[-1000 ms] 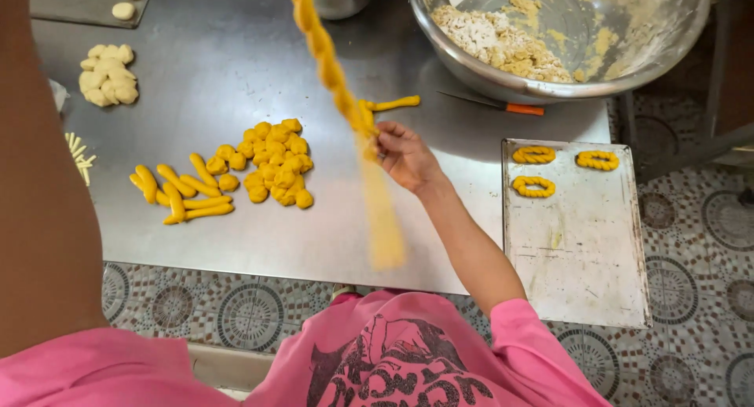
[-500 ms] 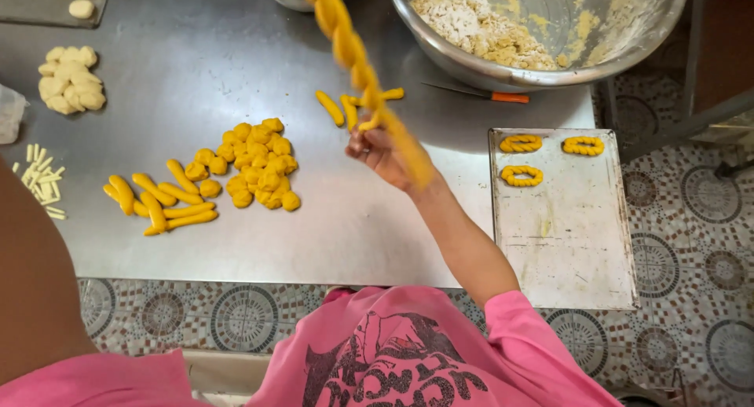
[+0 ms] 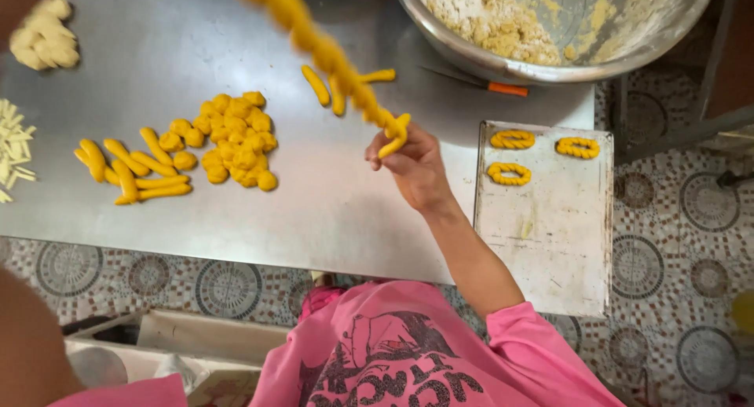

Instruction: A person is rolling out yellow dough into long thin strips and then twisting them into circular shapes on a stainless steel table in a bakery.

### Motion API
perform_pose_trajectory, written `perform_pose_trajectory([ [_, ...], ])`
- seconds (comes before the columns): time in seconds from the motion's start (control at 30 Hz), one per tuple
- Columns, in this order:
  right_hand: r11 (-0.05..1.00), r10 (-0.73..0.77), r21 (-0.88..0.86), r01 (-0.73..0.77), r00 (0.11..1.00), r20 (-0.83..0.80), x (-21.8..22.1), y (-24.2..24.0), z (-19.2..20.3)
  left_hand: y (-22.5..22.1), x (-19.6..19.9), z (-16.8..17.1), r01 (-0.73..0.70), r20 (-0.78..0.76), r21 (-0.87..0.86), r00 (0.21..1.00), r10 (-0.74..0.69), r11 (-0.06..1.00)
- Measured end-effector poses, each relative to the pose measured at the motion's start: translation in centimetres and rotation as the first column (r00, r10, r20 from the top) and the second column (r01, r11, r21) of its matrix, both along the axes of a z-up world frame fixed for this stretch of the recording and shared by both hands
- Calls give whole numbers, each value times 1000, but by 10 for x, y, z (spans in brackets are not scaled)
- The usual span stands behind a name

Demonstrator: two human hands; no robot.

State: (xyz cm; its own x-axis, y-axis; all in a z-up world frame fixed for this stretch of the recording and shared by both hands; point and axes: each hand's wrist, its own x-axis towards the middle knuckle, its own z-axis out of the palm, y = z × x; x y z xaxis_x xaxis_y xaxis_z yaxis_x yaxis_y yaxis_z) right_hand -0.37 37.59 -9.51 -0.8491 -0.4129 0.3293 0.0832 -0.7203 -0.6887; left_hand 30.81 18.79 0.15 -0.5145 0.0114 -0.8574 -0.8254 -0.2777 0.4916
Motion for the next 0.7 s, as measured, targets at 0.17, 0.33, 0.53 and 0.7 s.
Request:
perform_pose_trajectory([
  [0.17, 951, -279, 108, 289, 955, -98, 11, 30, 1, -97, -138, 115, 256, -490, -671, 551, -675, 696],
  [0.33, 817, -275, 416, 399, 904, -328, 25, 48, -6, -79, -213, 173, -75, -263, -961, -29, -964, 264],
  [0.53, 574, -197, 799, 181, 977, -79, 46, 57, -141, -73, -221, 19, 51, -519, -854, -12, -855, 518],
  [0.7, 471, -270, 839, 272, 950, -156, 64, 64, -211, -81, -214, -79, -13, -628, -777, 92, -773, 629],
])
